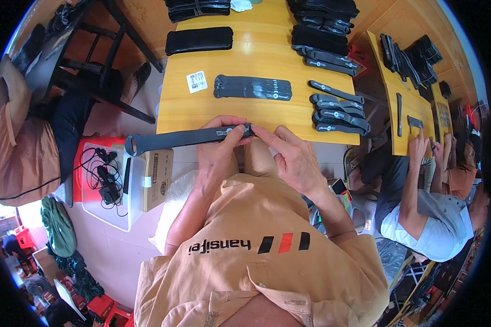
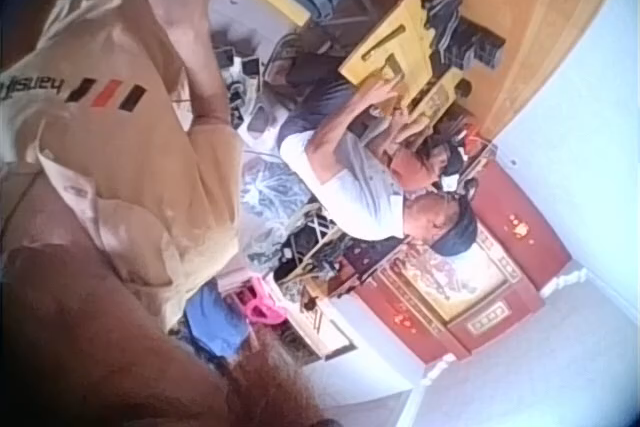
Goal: The recorder is assembling black hardware handles by attaching components, inserting fasteners, and applying labels.
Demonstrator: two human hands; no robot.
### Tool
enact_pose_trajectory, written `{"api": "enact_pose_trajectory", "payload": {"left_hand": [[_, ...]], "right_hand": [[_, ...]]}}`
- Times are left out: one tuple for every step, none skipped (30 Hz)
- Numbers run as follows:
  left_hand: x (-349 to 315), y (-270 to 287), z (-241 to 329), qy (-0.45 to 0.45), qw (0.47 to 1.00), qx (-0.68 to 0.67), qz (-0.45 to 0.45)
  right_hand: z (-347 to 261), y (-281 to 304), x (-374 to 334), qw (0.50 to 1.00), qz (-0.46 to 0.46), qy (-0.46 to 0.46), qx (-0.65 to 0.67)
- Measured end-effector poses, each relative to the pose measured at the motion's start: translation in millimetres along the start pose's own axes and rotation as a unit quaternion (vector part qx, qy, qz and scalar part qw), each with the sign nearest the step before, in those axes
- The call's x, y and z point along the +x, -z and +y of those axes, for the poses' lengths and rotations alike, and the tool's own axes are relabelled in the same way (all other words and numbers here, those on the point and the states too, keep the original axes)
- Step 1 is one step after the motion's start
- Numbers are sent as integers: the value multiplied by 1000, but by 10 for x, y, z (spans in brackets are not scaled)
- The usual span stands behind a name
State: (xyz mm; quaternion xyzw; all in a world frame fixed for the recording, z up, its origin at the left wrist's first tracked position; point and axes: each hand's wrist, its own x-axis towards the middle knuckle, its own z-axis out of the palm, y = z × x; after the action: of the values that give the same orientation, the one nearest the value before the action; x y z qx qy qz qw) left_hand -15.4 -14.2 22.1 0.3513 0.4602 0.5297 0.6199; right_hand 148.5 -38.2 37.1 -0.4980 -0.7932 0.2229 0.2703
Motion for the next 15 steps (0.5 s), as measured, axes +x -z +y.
{"api": "enact_pose_trajectory", "payload": {"left_hand": [[3, -1, -9, 0, 1000, -1, 0], [10, -1, -18, 2, 1000, 6, 5], [13, -2, -23, 4, 1000, 13, 11], [7, -14, -11, 4, 1000, 13, 11], [-5, -35, 10, 25, 1000, -5, 4], [-11, -46, 22, 47, 999, -23, -4], [-11, -34, 11, 47, 999, -22, -3], [-7, -15, -6, 37, 999, -21, -5], [-3, 5, -14, 26, 999, -21, -6], [8, 32, 7, 27, 999, -21, -7], [36, 76, 47, 57, 998, -9, -20], [66, 120, 78, 88, 996, 3, -33], [109, 173, 73, 87, 996, 2, -32], [158, 232, 41, 105, 992, -4, -63], [193, 273, 26, 123, 988, -10, -94]], "right_hand": [[-8, -20, -6, 1000, 12, -9, -8], [-19, -44, -12, 999, 23, -18, -15], [-40, -80, -22, 999, 23, -18, -16], [-66, -126, -30, 998, 43, -32, -26], [-81, -159, -30, 996, 62, -45, -36], [-83, -179, -21, 996, 62, -45, -36], [-82, -202, -15, 996, 68, -42, -30], [-76, -218, -11, 996, 74, -38, -25], [-50, -222, 4, 996, 74, -38, -24], [-11, -208, 24, 998, 65, -3, -15], [17, -193, 31, 998, 55, 31, -5], [26, -172, 23, 998, 55, 31, -6], [31, -143, 29, 998, 26, 39, -32], [35, -125, 37, 997, -3, 47, -59], [40, -119, 45, 997, -4, 49, -59]]}}
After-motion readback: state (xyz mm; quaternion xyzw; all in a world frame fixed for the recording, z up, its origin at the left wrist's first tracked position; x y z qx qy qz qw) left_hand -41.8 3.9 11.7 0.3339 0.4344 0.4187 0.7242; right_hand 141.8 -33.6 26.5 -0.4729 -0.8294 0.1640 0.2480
